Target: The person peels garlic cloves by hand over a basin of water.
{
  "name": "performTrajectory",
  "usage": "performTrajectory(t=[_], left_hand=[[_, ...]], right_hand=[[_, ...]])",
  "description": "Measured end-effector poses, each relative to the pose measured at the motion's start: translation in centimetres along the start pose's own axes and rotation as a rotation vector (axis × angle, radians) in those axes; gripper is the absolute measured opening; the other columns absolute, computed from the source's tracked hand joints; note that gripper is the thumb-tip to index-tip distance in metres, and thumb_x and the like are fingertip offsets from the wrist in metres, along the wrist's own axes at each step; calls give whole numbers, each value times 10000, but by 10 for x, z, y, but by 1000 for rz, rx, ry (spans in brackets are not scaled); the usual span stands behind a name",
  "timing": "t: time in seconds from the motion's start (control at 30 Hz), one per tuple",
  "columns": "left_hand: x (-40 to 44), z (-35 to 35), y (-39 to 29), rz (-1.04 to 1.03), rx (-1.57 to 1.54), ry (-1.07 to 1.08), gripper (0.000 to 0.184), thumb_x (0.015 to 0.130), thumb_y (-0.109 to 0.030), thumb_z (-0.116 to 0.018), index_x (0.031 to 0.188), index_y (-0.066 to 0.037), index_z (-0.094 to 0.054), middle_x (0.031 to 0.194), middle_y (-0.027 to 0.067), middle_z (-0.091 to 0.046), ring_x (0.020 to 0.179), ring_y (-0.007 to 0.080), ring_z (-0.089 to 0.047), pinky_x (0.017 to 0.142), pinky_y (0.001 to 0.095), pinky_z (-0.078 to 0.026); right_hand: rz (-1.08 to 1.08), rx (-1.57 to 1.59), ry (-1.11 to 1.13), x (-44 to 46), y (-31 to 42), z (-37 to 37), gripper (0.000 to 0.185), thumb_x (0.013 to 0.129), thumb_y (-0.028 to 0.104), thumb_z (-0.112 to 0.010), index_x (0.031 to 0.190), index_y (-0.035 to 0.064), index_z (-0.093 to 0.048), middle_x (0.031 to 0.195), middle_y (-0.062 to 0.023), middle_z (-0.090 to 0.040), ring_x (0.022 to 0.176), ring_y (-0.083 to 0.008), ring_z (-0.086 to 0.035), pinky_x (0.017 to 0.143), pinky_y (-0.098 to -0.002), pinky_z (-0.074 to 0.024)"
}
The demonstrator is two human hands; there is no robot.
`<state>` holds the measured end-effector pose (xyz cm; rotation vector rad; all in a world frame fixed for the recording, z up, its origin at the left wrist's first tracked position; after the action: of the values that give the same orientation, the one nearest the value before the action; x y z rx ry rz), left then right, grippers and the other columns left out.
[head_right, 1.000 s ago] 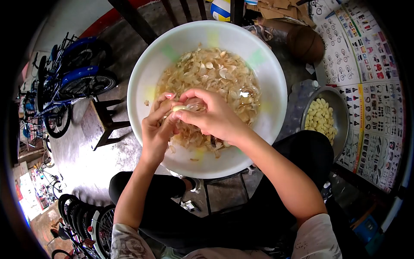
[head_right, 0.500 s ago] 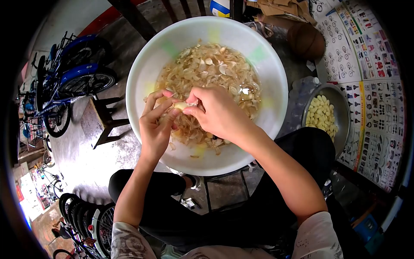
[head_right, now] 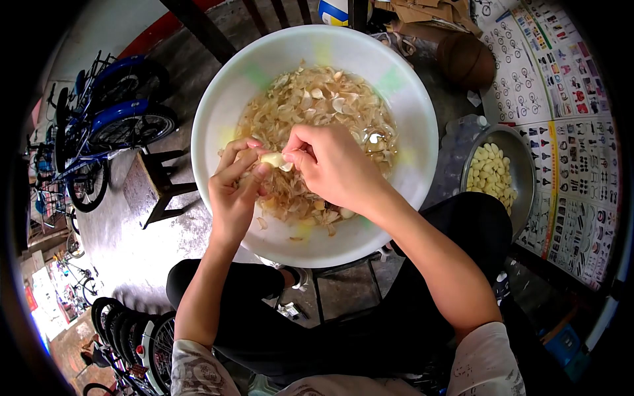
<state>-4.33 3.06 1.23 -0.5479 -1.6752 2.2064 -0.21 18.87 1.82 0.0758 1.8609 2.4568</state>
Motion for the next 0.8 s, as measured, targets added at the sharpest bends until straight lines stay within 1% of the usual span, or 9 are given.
performTrajectory(t=[0.23, 0.33, 0.43, 0.5, 0.53, 0.6, 0.7, 0.73, 0.8], left_hand=[[-1, 0, -8, -50, 62, -34, 195, 923, 0, -633, 1101, 38, -702, 1224, 58, -561, 825, 78, -618, 600, 198, -525], [0, 1, -2, -21, -3, -46, 182, 917, 9, -650, 1087, 52, -699, 1191, 75, -558, 697, 75, -606, 558, 212, -510], [0, 3, 5, 54, -153, -12, 213, 940, -52, -650, 1117, 61, -685, 1075, 65, -598, 672, 74, -591, 533, 214, -472], [-5, 1, 19, 380, -195, 44, 266, 961, -128, -649, 1150, 58, -673, 913, 39, -624, 644, 66, -568, 506, 212, -418], [-5, 2, 20, 380, -196, 44, 266, 961, -128, -649, 1150, 58, -673, 913, 39, -624, 644, 66, -568, 506, 212, -418], [-11, -1, 32, 549, -297, 74, 286, 981, -222, -626, 1180, -26, -683, 679, -23, -540, 603, 32, -473, 492, 185, -307], [-11, -1, 36, 533, -293, 28, 280, 968, -204, -650, 1167, -9, -675, 732, -8, -582, 594, 40, -482, 506, 189, -356], [-11, -3, 38, 533, -294, 27, 280, 968, -204, -650, 1167, -9, -675, 732, -8, -582, 594, 40, -482, 506, 189, -356], [-3, 2, 23, 225, -82, -8, 278, 933, -164, -704, 1136, 25, -680, 810, 47, -673, 585, 74, -571, 517, 226, -446]], right_hand=[[-146, 154, -19, 0, -11, -1, 98, 900, 41, -636, 861, -48, -638, 711, -105, -666, 591, -149, -597, 562, -319, -459], [-144, 98, 26, 0, -7, -2, 108, 913, 50, -626, 878, -51, -638, 740, -100, -672, 613, -138, -598, 569, -307, -466], [-178, 126, 82, 0, -9, -4, 116, 928, 60, -616, 896, -50, -638, 740, -90, -663, 626, -118, -594, 562, -289, -462], [-242, 207, 104, -1, -14, -7, 119, 933, 64, -614, 904, -50, -637, 737, -85, -657, 631, -108, -591, 557, -280, -458], [-277, 256, 114, -2, -17, -9, 121, 937, 68, -614, 910, -47, -638, 731, -80, -651, 626, -100, -583, 553, -271, -452], [-311, 305, 126, -3, -21, -13, 122, 940, 72, -613, 915, -45, -639, 726, -76, -646, 620, -92, -575, 549, -263, -446], [-354, 285, 121, -4, -29, -17, 114, 932, 68, -618, 909, -40, -646, 732, -77, -651, 618, -104, -580, 559, -275, -454], [-284, 209, 65, -2, -28, -14, 109, 929, 67, -621, 905, -36, -648, 732, -79, -656, 612, -113, -582, 563, -286, -458], [-215, 134, 8, -1, -24, -12, 104, 925, 67, -624, 901, -32, -650, 732, -82, -660, 606, -122, -584, 568, -297, -461]])
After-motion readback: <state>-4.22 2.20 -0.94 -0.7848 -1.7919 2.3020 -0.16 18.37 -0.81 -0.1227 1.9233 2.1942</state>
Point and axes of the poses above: each hand's wrist, its own x-axis towards the middle knuckle, its own z-axis out of the back of the hand, y = z × x, the point moved 7 cm from there along x, towards the middle knuckle
